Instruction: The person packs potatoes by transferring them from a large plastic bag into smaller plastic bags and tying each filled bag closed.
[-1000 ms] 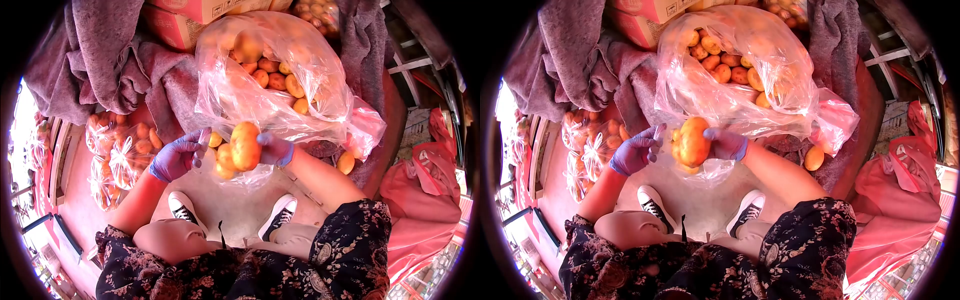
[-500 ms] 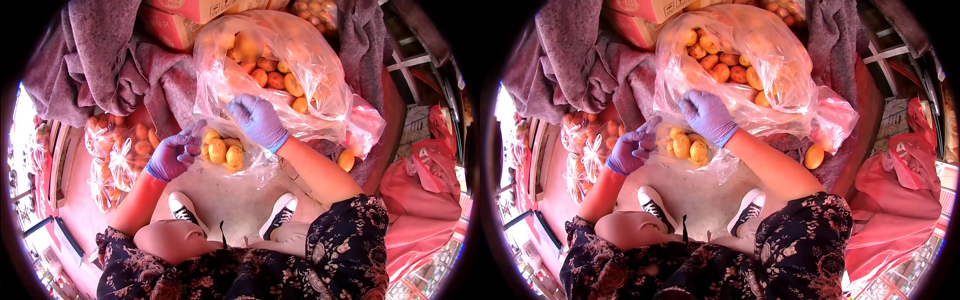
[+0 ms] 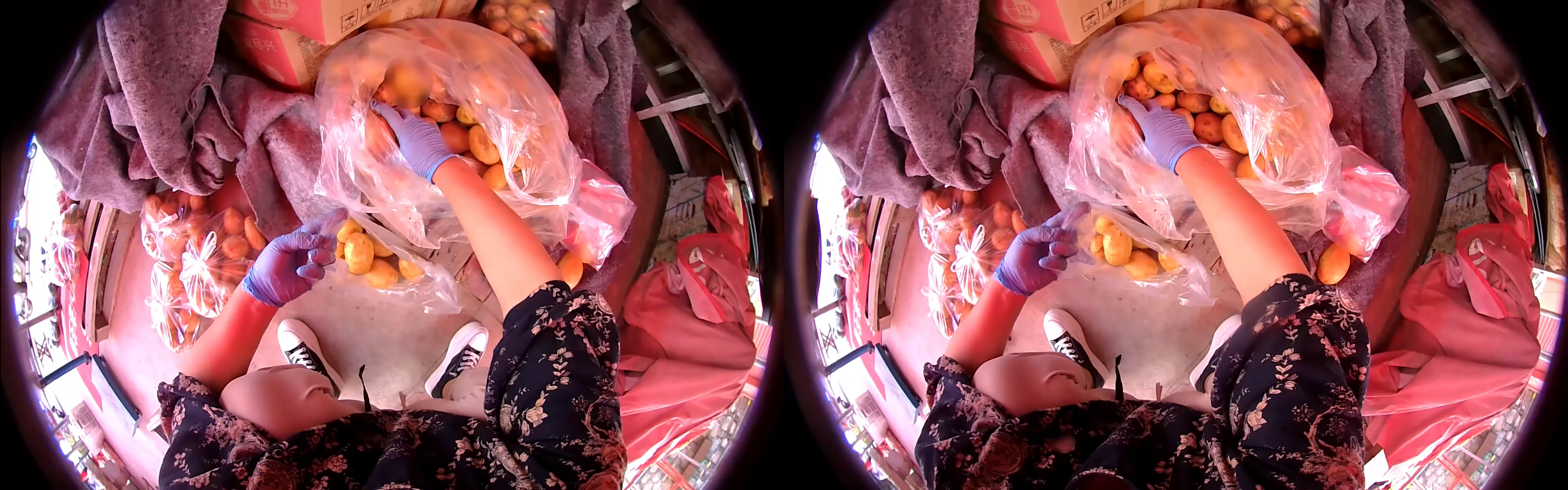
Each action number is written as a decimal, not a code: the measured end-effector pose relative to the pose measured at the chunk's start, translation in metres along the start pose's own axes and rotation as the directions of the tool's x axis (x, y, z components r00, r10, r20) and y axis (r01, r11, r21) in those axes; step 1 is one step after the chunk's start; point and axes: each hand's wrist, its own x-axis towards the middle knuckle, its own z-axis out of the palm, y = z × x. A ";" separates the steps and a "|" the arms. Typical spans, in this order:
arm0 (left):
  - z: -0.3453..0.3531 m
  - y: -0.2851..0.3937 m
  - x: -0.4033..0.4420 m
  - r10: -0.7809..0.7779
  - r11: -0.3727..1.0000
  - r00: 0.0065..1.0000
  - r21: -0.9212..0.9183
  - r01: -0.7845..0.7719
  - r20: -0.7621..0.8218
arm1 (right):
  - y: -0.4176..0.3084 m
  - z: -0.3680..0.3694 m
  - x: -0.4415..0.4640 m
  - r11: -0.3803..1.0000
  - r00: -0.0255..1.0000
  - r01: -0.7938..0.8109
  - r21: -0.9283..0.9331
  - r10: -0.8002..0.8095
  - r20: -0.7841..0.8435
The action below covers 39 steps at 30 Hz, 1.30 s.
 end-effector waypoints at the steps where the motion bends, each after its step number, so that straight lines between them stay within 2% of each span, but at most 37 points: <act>1: 0.000 0.000 0.001 -0.003 1.000 1.000 0.022 0.003 -0.002 | 0.000 0.004 0.000 1.000 0.999 -0.005 0.009 0.005 -0.036; 3: 0.003 0.000 0.002 0.004 1.000 1.000 0.018 -0.004 -0.013 | 0.001 0.010 -0.002 1.000 0.994 -0.017 0.020 0.019 -0.110; 6: 0.002 0.001 0.006 -0.006 0.999 1.000 0.052 0.006 0.000 | -0.003 0.007 0.002 1.000 0.999 -0.030 -0.004 0.030 -0.032; 7: 0.002 0.001 0.006 -0.011 0.997 1.000 0.071 0.011 0.007 | 0.001 0.009 0.003 0.998 0.997 -0.057 -0.011 0.056 -0.055; 9: 0.008 0.001 0.002 0.032 0.981 0.999 0.193 -0.025 -0.035 | 0.008 0.013 0.006 0.994 0.989 -0.110 -0.025 0.107 -0.103; 10: 0.012 0.001 -0.001 0.058 0.967 0.997 0.252 -0.042 -0.053 | 0.014 0.013 0.003 0.990 0.956 -0.112 0.085 0.131 -0.263; 13: 0.015 -0.002 -0.008 0.162 0.814 0.983 0.575 -0.086 -0.082 | 0.013 -0.014 -0.014 0.889 0.832 -0.039 0.456 0.281 -0.478; 14: 0.013 -0.003 -0.010 0.157 0.820 0.984 0.567 -0.080 -0.089 | 0.012 -0.025 -0.024 0.747 0.847 -0.008 0.665 0.358 -0.392; 16: 0.010 -0.001 -0.012 0.148 0.829 0.984 0.554 -0.067 -0.102 | 0.007 -0.047 -0.043 0.326 0.879 0.024 0.945 0.444 -0.175; 17: 0.004 0.001 -0.010 0.128 0.865 0.987 0.498 -0.063 -0.097 | -0.004 -0.057 -0.058 0.223 0.950 -0.089 0.971 0.313 0.015; 18: 0.004 0.004 -0.008 0.082 0.899 0.995 0.436 -0.049 -0.058 | -0.019 -0.066 -0.075 0.135 0.970 -0.210 0.968 0.153 0.189; 19: 0.005 0.007 -0.007 0.039 0.926 0.999 0.377 -0.032 -0.011 | -0.031 -0.070 -0.091 0.069 0.942 -0.334 0.940 -0.022 0.336; 21: 0.011 0.005 -0.003 0.051 0.949 0.999 0.311 -0.043 -0.017 | -0.057 -0.032 -0.112 0.121 0.847 -0.446 0.887 -0.264 0.462; 23: 0.015 0.005 -0.001 0.052 0.961 0.999 0.271 -0.047 -0.009 | -0.072 0.031 -0.126 0.262 0.783 -0.477 0.839 -0.306 0.541; 26: 0.012 0.002 -0.007 0.028 0.976 1.000 0.217 -0.026 -0.005 | -0.072 0.103 -0.126 -0.152 0.866 -0.499 0.853 -0.112 0.487; 28: 0.008 0.002 -0.012 0.023 0.986 0.999 0.163 -0.028 0.034 | -0.066 0.108 -0.128 0.248 0.916 -0.384 0.889 -0.021 0.402; 29: 0.010 0.003 -0.012 0.051 0.982 0.999 0.183 -0.047 -0.014 | -0.062 0.103 -0.128 0.447 0.938 -0.314 0.837 0.013 0.345; 30: 0.013 0.002 -0.012 0.077 0.977 0.995 0.203 -0.063 -0.060 | -0.061 0.114 -0.134 0.555 0.977 -0.193 0.809 0.034 0.210; 32: 0.013 0.001 -0.011 0.105 0.975 0.989 0.208 -0.082 -0.104 | -0.060 0.068 -0.131 0.783 0.928 -0.206 0.586 -0.033 0.371; 33: 0.014 0.001 -0.010 0.102 0.976 0.990 0.204 -0.080 -0.102 | -0.062 0.033 -0.127 0.870 0.888 -0.187 0.456 -0.048 0.457; 34: 0.014 0.001 -0.008 0.100 0.977 0.990 0.200 -0.078 -0.101 | -0.063 0.000 -0.124 0.906 0.950 -0.087 0.415 -0.050 0.309; 36: 0.012 0.003 -0.006 0.096 0.975 0.988 0.210 -0.069 -0.122 | -0.044 -0.045 -0.120 0.942 0.998 0.058 0.330 -0.068 0.017; 38: 0.011 0.005 -0.003 0.076 0.977 0.994 0.204 -0.058 -0.082 | -0.006 -0.058 -0.119 0.923 0.975 -0.059 0.380 0.134 -0.175; 39: 0.012 0.005 -0.001 0.069 0.978 0.996 0.201 -0.055 -0.063 | 0.021 -0.055 -0.123 0.980 0.951 -0.147 0.136 0.177 -0.253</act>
